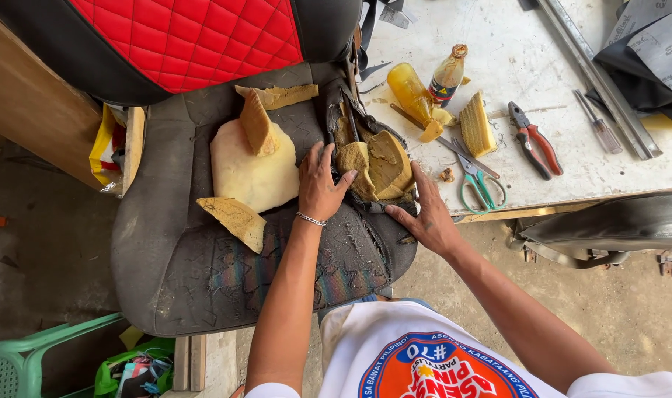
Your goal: Restoring a seat cushion by applying adhesive and attaching foam pieces to the frame
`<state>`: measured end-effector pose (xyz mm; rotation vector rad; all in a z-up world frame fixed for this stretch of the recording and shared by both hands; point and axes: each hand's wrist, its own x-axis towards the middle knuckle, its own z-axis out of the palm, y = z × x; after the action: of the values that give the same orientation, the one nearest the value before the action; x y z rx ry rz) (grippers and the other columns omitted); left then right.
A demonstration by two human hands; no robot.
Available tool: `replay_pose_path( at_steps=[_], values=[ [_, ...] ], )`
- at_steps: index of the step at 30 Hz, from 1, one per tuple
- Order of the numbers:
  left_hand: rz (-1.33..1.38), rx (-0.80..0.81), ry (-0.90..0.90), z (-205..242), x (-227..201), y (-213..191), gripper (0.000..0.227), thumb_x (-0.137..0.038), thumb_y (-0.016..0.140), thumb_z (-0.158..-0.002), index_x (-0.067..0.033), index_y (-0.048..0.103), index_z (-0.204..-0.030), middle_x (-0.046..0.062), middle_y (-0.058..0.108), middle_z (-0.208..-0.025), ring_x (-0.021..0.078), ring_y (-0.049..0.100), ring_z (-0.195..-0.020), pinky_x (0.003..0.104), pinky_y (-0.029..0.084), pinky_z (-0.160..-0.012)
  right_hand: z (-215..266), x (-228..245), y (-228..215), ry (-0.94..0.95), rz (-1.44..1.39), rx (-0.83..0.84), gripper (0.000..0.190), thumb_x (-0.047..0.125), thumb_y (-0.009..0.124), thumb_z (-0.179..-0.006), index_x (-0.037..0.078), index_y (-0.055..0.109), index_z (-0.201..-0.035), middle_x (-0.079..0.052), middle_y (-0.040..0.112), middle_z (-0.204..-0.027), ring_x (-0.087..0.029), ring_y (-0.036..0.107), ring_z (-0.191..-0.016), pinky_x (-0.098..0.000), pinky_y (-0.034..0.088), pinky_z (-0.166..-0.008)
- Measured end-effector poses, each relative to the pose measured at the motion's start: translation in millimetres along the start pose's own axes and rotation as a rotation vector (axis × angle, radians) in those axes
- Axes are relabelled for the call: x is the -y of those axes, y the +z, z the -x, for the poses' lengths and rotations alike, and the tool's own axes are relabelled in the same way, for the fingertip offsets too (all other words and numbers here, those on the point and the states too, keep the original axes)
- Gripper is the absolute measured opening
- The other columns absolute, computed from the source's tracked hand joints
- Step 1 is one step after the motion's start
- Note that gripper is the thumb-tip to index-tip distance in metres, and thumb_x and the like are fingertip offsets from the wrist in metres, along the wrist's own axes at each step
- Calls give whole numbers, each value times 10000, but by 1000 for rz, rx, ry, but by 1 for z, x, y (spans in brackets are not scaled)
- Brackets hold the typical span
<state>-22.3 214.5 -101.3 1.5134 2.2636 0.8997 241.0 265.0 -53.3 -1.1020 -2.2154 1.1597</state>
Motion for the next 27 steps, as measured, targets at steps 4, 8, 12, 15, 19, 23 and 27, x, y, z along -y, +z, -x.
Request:
replay_pose_path(
  at_steps=[4,8,12,15,19,23,27],
  values=[
    [3,-4,11,0,3,3,798,-556,738,-1057,-70,531,-1655,264,475,-1674,486,491,-1546,605,399,-1286,0,-1,0,5,-14,-1,1100,542,819,-991,76,246,-1805,-354,448,-1693,-603,488,-1517,-744,480,-1177],
    [-22,-15,19,-1,5,4,796,-561,739,-1051,-75,541,-1649,256,479,-1673,482,491,-1545,601,402,-1287,-1,0,0,14,-26,1,1104,545,824,-986,99,242,-1811,-344,450,-1693,-592,527,-1485,-694,532,-1143],
    [-10,-2,0,0,4,3,796,-568,735,-1055,-84,538,-1656,245,475,-1682,470,489,-1552,595,402,-1289,-3,-6,2,16,-14,0,1112,554,836,-973,112,254,-1811,-345,449,-1693,-603,555,-1448,-722,539,-1121],
    [-18,-23,29,0,7,7,787,-552,742,-1054,-70,548,-1645,257,486,-1666,482,495,-1541,601,391,-1294,-3,-9,3,8,1,-6,1101,549,835,-980,134,249,-1815,-338,447,-1696,-605,575,-1417,-725,545,-1105],
    [-27,-21,30,0,8,8,788,-561,736,-1053,-71,551,-1641,254,491,-1664,476,499,-1542,596,392,-1294,-1,-4,1,-10,13,-8,1109,558,835,-981,112,257,-1815,-357,456,-1682,-632,566,-1420,-769,451,-1182],
    [-11,-16,25,0,6,5,779,-547,739,-1061,-70,548,-1646,254,483,-1667,476,498,-1541,604,397,-1287,-2,-3,1,-3,-27,-2,1108,537,848,-977,117,255,-1814,-346,467,-1670,-607,627,-1338,-738,564,-1067],
    [-15,-15,26,0,6,6,789,-554,741,-1056,-72,548,-1650,256,483,-1668,482,498,-1537,607,394,-1287,-2,-6,0,-7,-37,3,1132,539,865,-963,119,253,-1818,-336,475,-1667,-583,670,-1269,-730,588,-1029]
  ],
)
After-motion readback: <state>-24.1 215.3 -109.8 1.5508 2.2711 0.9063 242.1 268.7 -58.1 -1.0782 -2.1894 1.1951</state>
